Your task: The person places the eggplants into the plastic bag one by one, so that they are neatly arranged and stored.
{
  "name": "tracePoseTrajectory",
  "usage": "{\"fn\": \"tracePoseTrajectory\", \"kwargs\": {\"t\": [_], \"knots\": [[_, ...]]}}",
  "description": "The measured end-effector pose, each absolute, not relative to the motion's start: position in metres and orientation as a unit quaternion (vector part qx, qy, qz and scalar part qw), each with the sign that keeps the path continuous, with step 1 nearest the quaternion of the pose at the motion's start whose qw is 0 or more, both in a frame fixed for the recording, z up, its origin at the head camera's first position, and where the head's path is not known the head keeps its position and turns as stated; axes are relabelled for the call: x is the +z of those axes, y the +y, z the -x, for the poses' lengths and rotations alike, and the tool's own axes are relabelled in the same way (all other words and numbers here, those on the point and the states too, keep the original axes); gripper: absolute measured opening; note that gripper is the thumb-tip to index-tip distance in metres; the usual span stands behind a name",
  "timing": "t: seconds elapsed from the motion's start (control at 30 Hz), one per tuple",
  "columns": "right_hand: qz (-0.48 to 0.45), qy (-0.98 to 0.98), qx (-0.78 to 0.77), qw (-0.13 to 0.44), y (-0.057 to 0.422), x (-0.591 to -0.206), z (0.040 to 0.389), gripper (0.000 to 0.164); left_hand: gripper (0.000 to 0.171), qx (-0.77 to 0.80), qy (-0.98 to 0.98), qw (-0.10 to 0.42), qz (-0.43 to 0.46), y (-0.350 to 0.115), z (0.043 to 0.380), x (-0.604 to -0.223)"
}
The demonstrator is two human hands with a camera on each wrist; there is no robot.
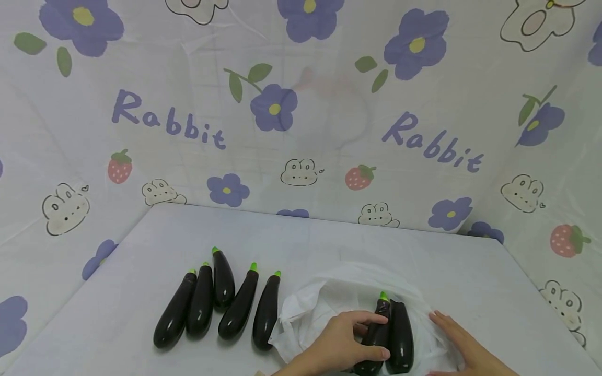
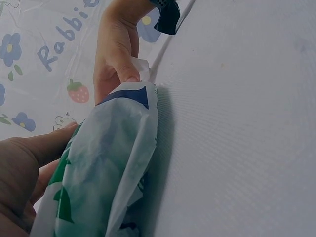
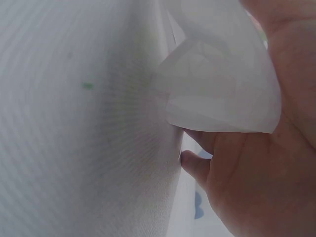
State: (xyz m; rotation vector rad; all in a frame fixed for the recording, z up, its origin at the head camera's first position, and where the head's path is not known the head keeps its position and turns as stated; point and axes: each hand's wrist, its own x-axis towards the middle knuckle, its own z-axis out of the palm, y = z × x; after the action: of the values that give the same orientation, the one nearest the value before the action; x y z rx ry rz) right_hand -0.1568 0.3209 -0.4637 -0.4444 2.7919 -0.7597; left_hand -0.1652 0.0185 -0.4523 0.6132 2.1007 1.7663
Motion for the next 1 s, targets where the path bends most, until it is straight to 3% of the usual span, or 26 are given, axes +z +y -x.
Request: {"fn": "tracePoseTrajectory", "kwargs": {"t": [0.37, 0.77, 1.0], "knots": [[0.142, 0.947, -0.264, 0.117, 0.320, -0.461, 0.156, 0.102, 0.044, 0.620, 0.736, 0.162, -0.218, 0.019, 0.165, -0.452], [0.163, 0.943, -0.273, 0.098, 0.321, -0.461, 0.156, 0.100, 0.056, 0.580, 0.774, 0.141, -0.209, 0.018, 0.165, -0.444], [0.154, 0.942, -0.277, 0.111, 0.323, -0.463, 0.156, 0.101, 0.050, 0.578, 0.781, 0.147, -0.188, 0.016, 0.163, -0.434]]}}
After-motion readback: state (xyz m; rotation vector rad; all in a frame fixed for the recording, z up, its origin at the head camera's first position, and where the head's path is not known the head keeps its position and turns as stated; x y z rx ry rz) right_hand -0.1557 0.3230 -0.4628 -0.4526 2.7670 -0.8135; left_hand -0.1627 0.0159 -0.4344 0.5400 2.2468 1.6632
